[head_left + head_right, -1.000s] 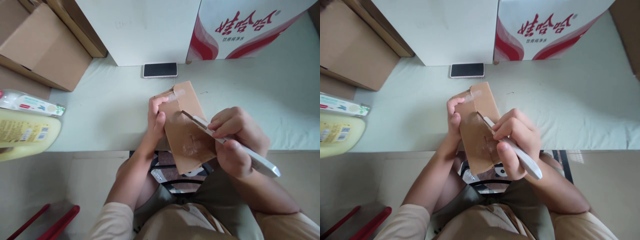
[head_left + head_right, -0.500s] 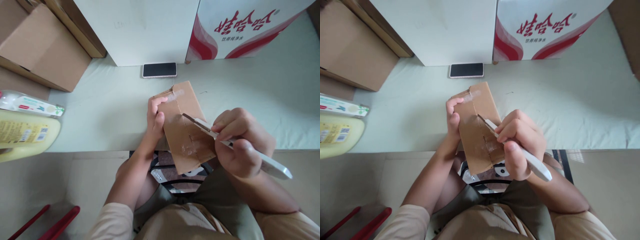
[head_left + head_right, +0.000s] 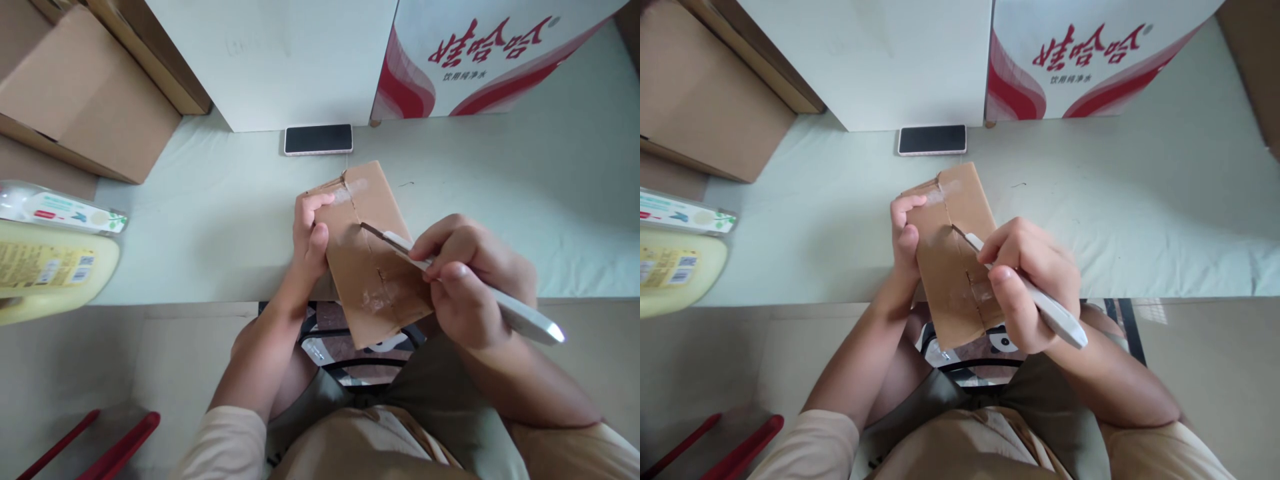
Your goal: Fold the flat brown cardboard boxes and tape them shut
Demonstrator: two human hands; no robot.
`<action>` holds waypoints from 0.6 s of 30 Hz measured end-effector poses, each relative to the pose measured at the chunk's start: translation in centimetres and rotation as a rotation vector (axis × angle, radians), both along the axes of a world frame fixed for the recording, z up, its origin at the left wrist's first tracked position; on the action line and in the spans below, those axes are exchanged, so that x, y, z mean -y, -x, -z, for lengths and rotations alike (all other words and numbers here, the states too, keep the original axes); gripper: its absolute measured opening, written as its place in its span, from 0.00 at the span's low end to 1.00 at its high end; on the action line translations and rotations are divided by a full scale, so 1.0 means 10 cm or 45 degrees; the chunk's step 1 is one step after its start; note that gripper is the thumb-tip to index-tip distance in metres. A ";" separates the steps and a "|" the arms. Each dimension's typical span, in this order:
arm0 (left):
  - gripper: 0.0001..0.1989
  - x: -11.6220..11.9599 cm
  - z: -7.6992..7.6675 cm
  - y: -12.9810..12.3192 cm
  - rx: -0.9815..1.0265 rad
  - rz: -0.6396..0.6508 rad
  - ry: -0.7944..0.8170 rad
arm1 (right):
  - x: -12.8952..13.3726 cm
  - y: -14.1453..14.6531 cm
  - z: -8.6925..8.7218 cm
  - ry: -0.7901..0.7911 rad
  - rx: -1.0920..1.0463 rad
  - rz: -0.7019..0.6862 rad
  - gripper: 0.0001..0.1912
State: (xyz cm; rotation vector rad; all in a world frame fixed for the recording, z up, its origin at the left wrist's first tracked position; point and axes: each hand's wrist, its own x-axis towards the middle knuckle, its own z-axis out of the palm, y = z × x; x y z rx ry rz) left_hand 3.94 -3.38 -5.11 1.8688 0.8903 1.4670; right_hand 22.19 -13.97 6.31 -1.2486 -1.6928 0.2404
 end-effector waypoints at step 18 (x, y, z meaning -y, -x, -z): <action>0.25 0.15 -0.08 -0.13 0.045 -0.083 0.021 | 0.21 -0.13 -0.13 -0.007 0.191 0.108 0.13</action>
